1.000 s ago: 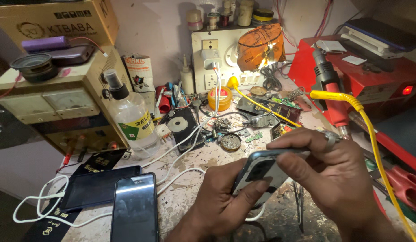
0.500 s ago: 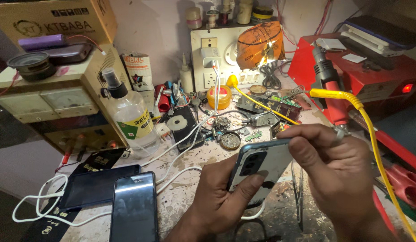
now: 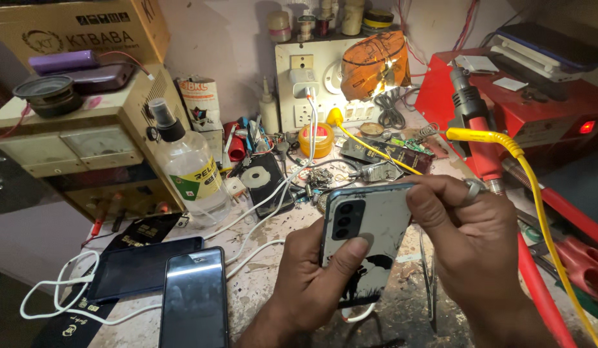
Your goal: The person removes a gray backplate from a disassembled smartphone, then uses a small black device to apply heat to the phone's internal components. Finally, the person places a decorative back cover onto the phone and presses the edges to secure it.
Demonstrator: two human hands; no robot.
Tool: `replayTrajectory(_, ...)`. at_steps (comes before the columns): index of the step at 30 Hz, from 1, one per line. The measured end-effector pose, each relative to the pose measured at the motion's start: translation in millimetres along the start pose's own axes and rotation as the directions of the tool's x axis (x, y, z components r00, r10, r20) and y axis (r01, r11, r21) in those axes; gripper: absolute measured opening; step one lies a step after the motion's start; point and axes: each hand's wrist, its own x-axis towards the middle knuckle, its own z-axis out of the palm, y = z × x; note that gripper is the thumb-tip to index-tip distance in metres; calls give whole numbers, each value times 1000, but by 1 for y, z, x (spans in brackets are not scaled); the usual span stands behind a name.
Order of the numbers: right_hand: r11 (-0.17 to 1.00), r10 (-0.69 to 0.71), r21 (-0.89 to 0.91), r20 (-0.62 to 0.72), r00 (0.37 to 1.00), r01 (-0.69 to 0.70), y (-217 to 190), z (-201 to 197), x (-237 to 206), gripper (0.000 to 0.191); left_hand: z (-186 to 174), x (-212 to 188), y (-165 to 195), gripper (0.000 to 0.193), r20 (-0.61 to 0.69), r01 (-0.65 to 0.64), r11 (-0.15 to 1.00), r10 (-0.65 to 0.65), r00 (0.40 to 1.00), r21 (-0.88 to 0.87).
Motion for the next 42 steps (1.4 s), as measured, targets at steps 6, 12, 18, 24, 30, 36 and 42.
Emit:
replayTrajectory(6,977,38,207,87,995,-55,-4,0,4,26,1,1,3,29,7,1,997,0,1000,-78)
replayTrajectory(12,979,-21,205,166,986,-14,-3,-6,0,21,1,-1,5,25,56,4,999,-7,998,46)
replayTrajectory(18,957,20,284,142,990,-60,1,0,2,23,1,0,4,26,49,6,1000,-6,999,0)
replayTrajectory(24,980,19,195,92,996,-36,1,-1,7,25,-1,-1,-2,31,17,102,989,-101,995,-105)
replayTrajectory(30,961,31,273,69,997,-49,11,8,11,26,3,2,-6,38,-9,134,978,-138,990,-157)
replayTrajectory(36,989,108,82,135,985,-120,15,5,11,24,-1,5,-7,41,-32,132,950,-147,989,-283)
replayTrajectory(42,972,134,175,141,981,-158,17,10,13,25,-6,8,-11,44,22,115,931,-115,993,-347)
